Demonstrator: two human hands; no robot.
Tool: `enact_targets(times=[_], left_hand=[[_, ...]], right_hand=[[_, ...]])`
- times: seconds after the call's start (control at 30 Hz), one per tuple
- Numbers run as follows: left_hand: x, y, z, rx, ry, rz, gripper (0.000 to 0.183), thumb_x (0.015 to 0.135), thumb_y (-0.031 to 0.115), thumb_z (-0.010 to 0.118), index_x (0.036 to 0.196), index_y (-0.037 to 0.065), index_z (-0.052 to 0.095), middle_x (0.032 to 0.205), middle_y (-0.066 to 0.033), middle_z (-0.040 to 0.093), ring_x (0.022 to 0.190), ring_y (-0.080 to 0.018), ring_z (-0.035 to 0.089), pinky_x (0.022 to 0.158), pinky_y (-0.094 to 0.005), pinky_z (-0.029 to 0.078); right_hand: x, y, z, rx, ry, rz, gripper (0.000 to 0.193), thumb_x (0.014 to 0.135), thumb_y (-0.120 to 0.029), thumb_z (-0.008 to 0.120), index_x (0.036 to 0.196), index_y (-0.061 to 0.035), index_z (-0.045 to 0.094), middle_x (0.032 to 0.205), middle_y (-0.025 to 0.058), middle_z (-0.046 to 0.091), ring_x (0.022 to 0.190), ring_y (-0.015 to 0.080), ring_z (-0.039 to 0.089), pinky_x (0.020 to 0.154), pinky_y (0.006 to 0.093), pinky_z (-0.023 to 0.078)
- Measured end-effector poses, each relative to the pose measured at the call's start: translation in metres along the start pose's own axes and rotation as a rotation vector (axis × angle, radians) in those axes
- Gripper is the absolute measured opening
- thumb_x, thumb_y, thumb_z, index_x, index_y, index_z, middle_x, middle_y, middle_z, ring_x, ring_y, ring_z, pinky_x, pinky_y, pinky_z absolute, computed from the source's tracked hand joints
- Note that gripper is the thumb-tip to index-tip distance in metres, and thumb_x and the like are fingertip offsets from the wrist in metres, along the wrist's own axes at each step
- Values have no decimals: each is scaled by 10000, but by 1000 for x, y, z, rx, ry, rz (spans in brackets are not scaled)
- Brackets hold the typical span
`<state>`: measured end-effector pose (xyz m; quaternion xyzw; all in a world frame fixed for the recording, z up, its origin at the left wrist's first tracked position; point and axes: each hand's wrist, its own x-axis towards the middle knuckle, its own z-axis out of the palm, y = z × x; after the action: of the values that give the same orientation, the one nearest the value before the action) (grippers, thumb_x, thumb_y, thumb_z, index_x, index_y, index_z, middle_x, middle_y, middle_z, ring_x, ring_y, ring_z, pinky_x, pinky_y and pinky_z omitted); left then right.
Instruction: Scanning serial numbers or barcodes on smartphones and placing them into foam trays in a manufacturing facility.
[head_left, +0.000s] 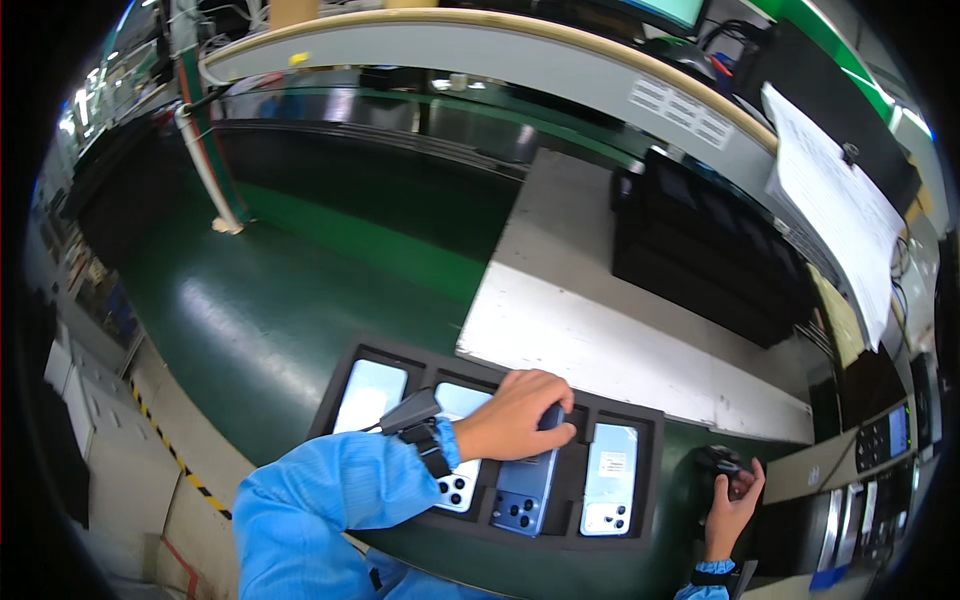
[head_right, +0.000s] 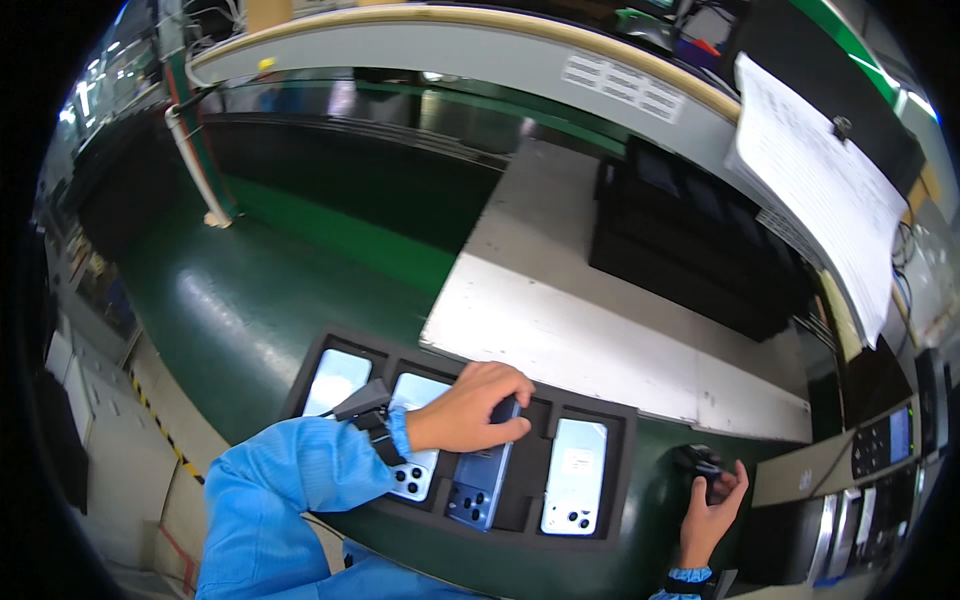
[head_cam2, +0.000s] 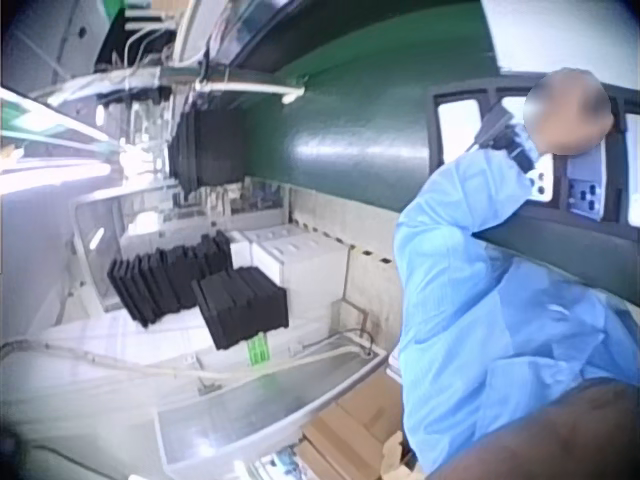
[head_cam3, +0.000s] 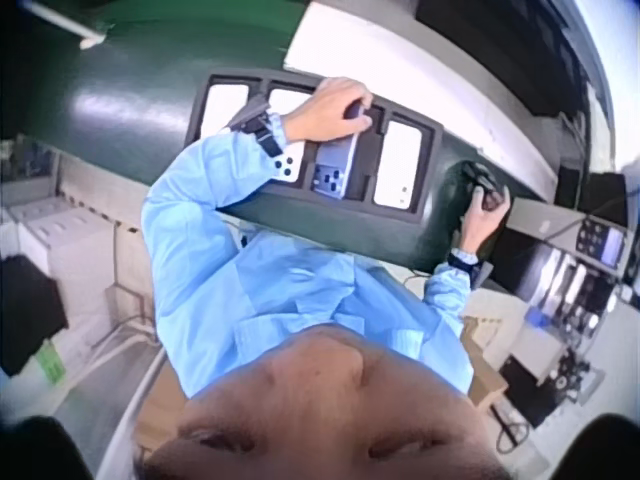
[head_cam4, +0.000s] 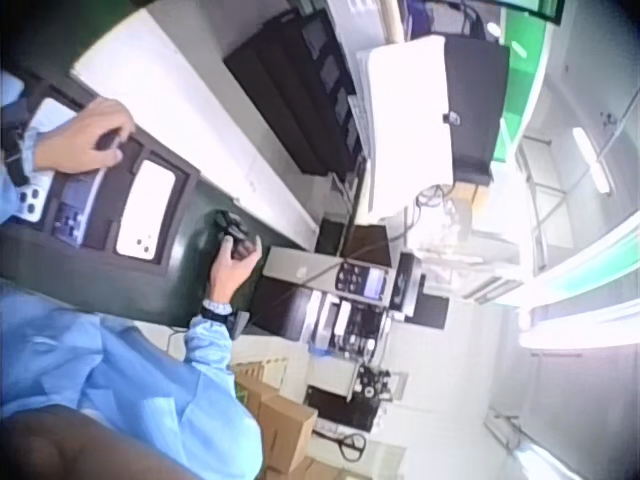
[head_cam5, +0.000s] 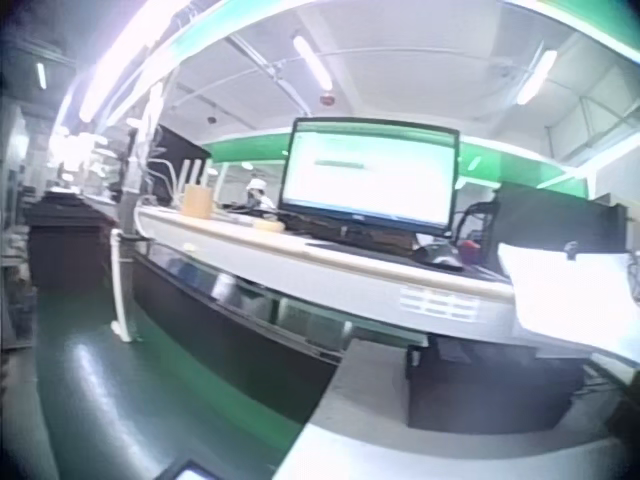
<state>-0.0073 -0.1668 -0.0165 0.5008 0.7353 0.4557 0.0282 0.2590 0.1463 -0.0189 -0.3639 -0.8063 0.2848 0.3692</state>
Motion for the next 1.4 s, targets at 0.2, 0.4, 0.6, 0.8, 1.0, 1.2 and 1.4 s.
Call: enact_targets(times=[0.2, 0.4, 0.6, 0.8, 1.0, 1.2, 1.4], left_hand=[[0, 1, -4, -14, -20, -13, 273, 853, 258, 688, 1012, 87, 548, 1095, -96, 605, 1094, -298, 544, 1013, -413, 340], [-1, 1, -4, -24, -13, -14, 274, 846, 246, 690, 1010, 81, 546, 1097, -93, 606, 1108, -284, 536, 1023, -405, 330], [-1, 0, -3, -25, -7, -13, 276, 845, 248, 694, 1022, 86, 558, 1078, -91, 605, 1097, -284, 539, 1015, -404, 338], [-2, 3, -5, -9, -7, -17, 250, 818, 213, 700, 988, 93, 562, 1088, -83, 629, 1083, -290, 559, 1002, -403, 354], [1, 5, -6, -54, -27, -72, 269, 816, 205, 701, 1002, 97, 540, 1132, -99, 631, 1124, -300, 544, 1052, -417, 330], [3, 8, -9, -83, -76, -111, 254, 829, 193, 686, 1008, 94, 534, 1156, -107, 628, 1157, -297, 529, 1069, -422, 322], [4, 5, -10, -100, -92, -86, 255, 870, 230, 673, 1042, 91, 546, 1205, -121, 613, 1184, -321, 512, 1069, -430, 326]], right_hand=[[62, 34, -103, 260, 590, 135, 515, 987, -334, 609, 1419, -91, 468, 1204, 82, 547, 984, 168, 528, 831, 300, 423], [98, 14, -153, 505, 736, 335, 595, 985, -537, 552, 1362, -76, 541, 1087, 23, 628, 830, 96, 522, 650, 221, 389], [117, 60, -175, 447, 728, 319, 420, 1004, -447, 584, 1215, -96, 679, 877, -36, 606, 642, 38, 471, 513, 203, 349], [125, 37, -187, 309, 722, 165, 303, 1018, -359, 584, 1142, -123, 727, 756, -51, 541, 569, 25, 430, 468, 202, 336], [41, 34, -138, 753, 400, 573, 202, 1013, -271, 611, 1099, -101, 675, 617, -117, 416, 478, -11, 368, 383, 167, 273], [-48, -105, 2, 306, -647, 583, 243, 991, -253, 615, 990, -43, 738, 649, -24, 589, 507, 48, 520, 428, 196, 384], [-71, -166, 55, 65, -1430, 139, 356, 998, -315, 598, 871, 0, 702, 630, 76, 634, 515, 140, 576, 519, 303, 468]])
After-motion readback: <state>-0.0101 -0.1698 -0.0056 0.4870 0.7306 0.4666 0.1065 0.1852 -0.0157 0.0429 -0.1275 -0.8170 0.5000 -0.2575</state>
